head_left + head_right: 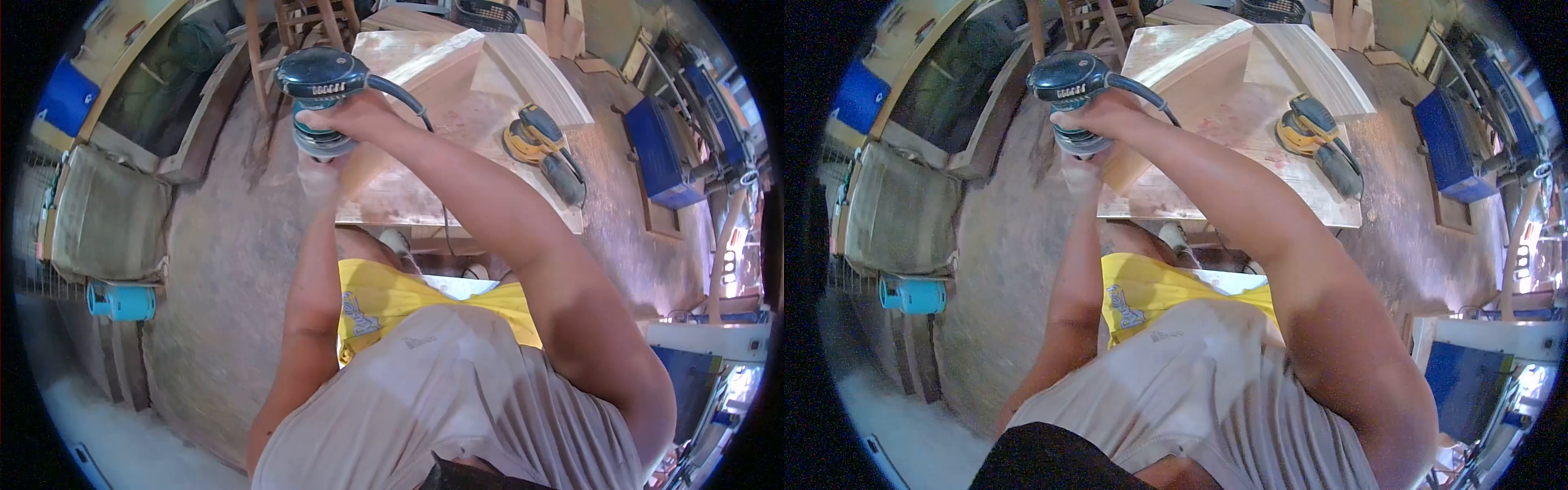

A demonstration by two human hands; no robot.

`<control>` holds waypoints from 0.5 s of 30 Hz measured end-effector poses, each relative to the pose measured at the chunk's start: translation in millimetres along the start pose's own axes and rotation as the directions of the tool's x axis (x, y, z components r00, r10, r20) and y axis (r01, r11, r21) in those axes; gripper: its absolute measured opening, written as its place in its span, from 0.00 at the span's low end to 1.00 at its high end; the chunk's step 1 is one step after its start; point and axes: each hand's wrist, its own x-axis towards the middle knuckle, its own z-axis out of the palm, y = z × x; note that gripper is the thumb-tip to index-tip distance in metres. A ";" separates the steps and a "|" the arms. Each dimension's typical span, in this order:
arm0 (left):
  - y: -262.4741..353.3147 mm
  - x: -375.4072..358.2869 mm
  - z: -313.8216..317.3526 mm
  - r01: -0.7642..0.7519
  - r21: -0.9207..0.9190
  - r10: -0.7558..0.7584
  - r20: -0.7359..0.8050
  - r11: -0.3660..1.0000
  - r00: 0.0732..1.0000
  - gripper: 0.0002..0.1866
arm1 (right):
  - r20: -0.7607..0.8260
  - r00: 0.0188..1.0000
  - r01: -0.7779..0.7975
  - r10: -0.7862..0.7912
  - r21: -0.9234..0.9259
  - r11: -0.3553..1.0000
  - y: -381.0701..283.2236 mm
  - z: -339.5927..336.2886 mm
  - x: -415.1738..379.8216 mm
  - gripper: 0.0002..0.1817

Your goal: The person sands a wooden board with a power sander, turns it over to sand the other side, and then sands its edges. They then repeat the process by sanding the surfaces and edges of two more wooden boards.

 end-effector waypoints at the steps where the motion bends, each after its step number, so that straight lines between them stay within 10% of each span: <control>1: 3.0 0.1 0.5 -0.012 0.020 0.012 -0.017 1.000 1.000 0.26 | -0.016 1.000 0.025 -0.024 0.023 0.999 0.4 -4.4 0.9 0.37; 15: 7.1 -0.7 4.0 -0.011 0.120 0.018 -0.054 0.993 0.998 0.31 | -0.351 0.926 -0.058 0.138 0.229 0.972 90.5 -106.0 38.6 0.27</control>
